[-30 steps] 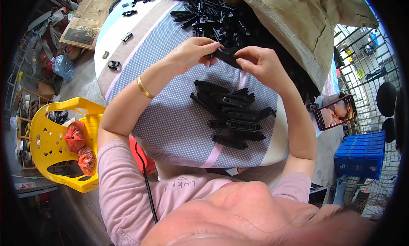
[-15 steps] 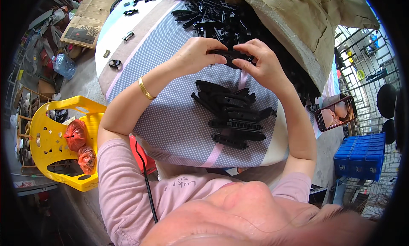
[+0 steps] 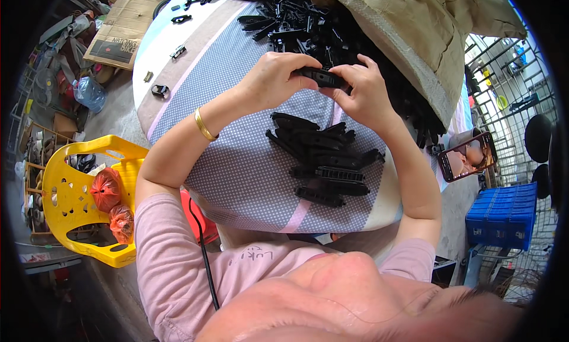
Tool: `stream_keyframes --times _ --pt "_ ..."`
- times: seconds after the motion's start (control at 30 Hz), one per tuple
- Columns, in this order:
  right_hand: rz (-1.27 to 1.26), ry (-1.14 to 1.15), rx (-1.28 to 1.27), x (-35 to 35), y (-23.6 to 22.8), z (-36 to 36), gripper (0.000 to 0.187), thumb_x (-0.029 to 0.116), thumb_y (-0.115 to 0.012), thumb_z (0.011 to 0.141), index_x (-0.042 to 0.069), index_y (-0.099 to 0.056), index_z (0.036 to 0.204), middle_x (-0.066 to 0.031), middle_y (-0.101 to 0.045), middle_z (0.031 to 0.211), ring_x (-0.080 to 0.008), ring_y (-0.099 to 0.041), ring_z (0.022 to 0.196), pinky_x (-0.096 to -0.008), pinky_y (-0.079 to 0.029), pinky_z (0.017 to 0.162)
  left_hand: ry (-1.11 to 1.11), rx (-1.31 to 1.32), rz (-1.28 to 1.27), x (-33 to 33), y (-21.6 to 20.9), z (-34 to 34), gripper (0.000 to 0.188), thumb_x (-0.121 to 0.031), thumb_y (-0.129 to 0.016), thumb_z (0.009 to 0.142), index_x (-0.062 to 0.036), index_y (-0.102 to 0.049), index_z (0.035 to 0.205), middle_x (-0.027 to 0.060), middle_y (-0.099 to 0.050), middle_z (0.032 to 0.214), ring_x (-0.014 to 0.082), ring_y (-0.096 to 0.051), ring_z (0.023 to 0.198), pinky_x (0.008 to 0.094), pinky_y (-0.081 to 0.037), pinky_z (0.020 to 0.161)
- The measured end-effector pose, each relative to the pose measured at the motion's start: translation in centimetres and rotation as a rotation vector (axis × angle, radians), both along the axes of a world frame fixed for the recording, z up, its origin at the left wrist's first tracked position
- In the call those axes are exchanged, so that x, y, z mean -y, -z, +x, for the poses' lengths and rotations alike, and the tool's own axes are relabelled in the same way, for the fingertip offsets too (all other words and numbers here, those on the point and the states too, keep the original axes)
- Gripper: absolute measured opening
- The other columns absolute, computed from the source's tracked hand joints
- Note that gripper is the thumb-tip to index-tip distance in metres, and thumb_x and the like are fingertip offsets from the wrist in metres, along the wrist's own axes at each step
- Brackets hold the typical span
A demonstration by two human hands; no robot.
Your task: Assembling or inspecting black plastic hair claw clips at a production station.
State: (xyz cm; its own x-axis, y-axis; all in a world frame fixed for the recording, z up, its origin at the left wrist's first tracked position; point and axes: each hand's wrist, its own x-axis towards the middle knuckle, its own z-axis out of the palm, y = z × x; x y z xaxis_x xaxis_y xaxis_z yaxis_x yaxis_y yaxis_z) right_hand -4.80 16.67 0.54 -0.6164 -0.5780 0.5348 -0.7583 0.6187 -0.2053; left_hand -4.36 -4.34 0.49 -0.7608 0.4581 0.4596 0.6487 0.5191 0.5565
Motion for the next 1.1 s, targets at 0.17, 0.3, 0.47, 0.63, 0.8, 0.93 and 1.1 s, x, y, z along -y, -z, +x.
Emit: stream_keyframes --times 0.17,0.3,0.47,0.63,0.8,0.93,1.1 --pt "-0.055 -0.047 0.624 -0.3 -2.3 0.0 0.033 0.017 -0.071 0.073 0.001 -0.063 0.1 -0.0064 -0.066 0.08 -0.0129 -0.062 0.075 -0.0297 -0.047 0.083 0.05 0.15 -0.021 0.5 -0.9 -0.2 0.028 -0.01 -0.072 0.073 -0.004 -0.066 0.1 0.0093 -0.068 0.084 0.016 -0.066 0.073 0.0253 -0.052 0.066" --pt "-0.363 -0.081 0.762 -3.0 -1.4 -2.4 0.03 0.019 -0.065 0.081 0.001 -0.062 0.105 -0.006 -0.065 0.088 -0.0095 -0.059 0.076 -0.0245 -0.049 0.068 0.4 0.344 -0.154 -0.4 0.1 0.6 0.03 -0.021 -0.073 0.072 -0.0048 -0.066 0.097 0.0094 -0.067 0.083 0.019 -0.063 0.077 0.0296 -0.05 0.069" --pt "0.172 0.243 0.172 -3.4 0.4 -2.8 0.031 0.035 -0.065 0.079 0.011 -0.065 0.099 -0.0137 -0.064 0.089 -0.028 -0.063 0.073 -0.0342 -0.05 0.063 0.089 0.186 -0.09 -0.1 -0.5 -1.8 0.019 -0.019 -0.061 0.084 -0.005 -0.065 0.096 0.0082 -0.063 0.101 0.0225 -0.057 0.09 0.0328 -0.049 0.074" --pt "0.396 0.452 0.035 -0.2 1.0 -1.4 0.045 0.048 -0.064 0.073 0.013 -0.063 0.099 -0.011 -0.057 0.085 -0.0287 -0.062 0.073 -0.0371 -0.051 0.062 -0.419 -0.434 -0.155 2.5 5.2 -8.4 0.029 -0.011 -0.061 0.083 -0.0062 -0.06 0.111 0.0091 -0.063 0.106 0.0288 -0.055 0.103 0.0367 -0.044 0.091" --pt "0.419 0.396 0.038 -0.4 0.5 -0.8 0.042 0.041 -0.069 0.071 0.013 -0.063 0.1 -0.0092 -0.055 0.092 -0.0249 -0.058 0.087 -0.0348 -0.051 0.071 -0.313 -0.019 -0.305 3.1 3.6 -8.3 0.042 -0.005 -0.057 0.085 -0.0097 -0.05 0.125 0.0128 -0.059 0.115 0.0268 -0.057 0.102 0.0344 -0.047 0.088" --pt "0.277 0.124 -0.131 -0.1 1.0 -0.6 0.027 0.018 -0.068 0.069 0.012 -0.065 0.095 -0.0033 -0.056 0.098 -0.023 -0.055 0.093 -0.0325 -0.049 0.076 -0.336 0.185 0.123 3.0 3.8 -7.9 0.038 -0.002 -0.058 0.084 -0.0031 -0.05 0.121 0.0129 -0.06 0.105 0.0244 -0.06 0.094 0.0316 -0.05 0.082" --pt "0.389 -0.017 -0.222 0.0 2.3 -1.7 0.028 0.006 -0.056 0.07 0.011 -0.064 0.096 -0.0034 -0.057 0.1 -0.0214 -0.054 0.094 -0.0317 -0.049 0.078 0.217 0.794 1.076 4.3 2.2 -7.1 0.023 -0.007 -0.055 0.088 0.0022 -0.053 0.109 0.0111 -0.059 0.098 0.019 -0.06 0.085 0.0316 -0.053 0.078"
